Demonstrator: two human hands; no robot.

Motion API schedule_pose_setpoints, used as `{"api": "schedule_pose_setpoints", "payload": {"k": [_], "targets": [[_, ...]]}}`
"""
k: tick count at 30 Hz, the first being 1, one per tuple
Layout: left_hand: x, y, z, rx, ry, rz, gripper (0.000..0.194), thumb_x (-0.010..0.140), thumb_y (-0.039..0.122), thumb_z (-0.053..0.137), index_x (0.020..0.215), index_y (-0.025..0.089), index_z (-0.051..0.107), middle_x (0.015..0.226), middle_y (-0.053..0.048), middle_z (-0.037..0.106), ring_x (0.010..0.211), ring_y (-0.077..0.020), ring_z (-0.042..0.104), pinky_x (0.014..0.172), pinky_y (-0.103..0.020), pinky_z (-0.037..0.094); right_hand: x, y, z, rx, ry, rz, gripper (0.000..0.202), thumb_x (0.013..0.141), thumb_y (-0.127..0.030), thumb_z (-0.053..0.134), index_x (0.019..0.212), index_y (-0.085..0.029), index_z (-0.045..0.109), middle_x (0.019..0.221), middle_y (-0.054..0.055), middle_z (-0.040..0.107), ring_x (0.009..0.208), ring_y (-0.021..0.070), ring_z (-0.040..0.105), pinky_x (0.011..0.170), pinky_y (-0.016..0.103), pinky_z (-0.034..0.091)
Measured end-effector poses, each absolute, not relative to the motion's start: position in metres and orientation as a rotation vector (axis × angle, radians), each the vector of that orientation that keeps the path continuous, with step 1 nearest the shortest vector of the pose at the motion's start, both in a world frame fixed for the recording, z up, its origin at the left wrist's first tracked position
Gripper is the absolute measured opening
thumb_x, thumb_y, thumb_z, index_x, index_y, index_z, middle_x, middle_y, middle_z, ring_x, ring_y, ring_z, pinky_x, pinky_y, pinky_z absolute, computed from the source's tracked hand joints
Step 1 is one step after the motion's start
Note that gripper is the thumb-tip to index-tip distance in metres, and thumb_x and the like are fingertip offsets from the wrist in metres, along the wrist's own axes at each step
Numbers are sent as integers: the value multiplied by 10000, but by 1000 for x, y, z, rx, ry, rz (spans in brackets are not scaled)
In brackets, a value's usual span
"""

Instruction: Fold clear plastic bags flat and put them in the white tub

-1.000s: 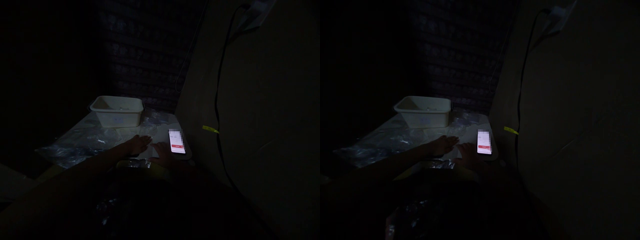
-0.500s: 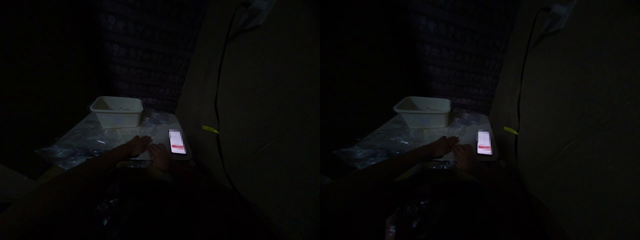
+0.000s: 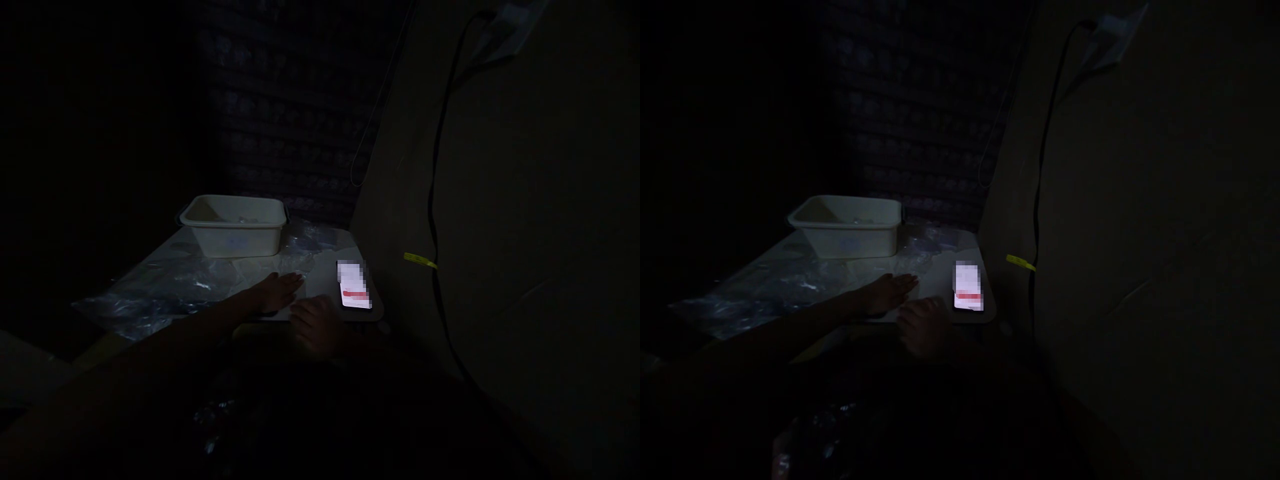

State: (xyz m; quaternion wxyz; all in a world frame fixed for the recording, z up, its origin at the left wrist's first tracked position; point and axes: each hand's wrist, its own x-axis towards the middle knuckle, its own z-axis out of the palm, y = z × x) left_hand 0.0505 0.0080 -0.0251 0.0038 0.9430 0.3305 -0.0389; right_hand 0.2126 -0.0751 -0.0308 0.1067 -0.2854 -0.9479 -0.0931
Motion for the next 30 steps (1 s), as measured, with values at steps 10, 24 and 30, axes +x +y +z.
{"api": "schedule_pose_setpoints", "payload": {"k": [10,24,30], "targets": [[13,20,12,2810,1767,41,401,775,299,233,1078,132,434,1037,-121,518,924,-228,469,729,-353,326,214,-51,-17,-1051,-2633,-193,290,705,-232,383,949,-129,501,1003,98,514,961,199,380,785,371,242],[-30,32,1,2437,1977,-19,381,703,285,342,1051,214,477,1067,-77,524,966,-245,461,741,-386,351,176,-17,-14,-1266,-2736,-207,255,712,-266,387,922,-190,508,1012,63,506,969,181,398,782,362,266],[-27,36,-5,2316,2120,31,387,680,318,382,1024,171,477,1003,-120,552,938,-287,473,723,-438,339,160,-15,-18,-1217,-2738,-228,360,746,-375,343,1052,-209,435,1127,71,441,1050,198,341,819,401,244]]}}
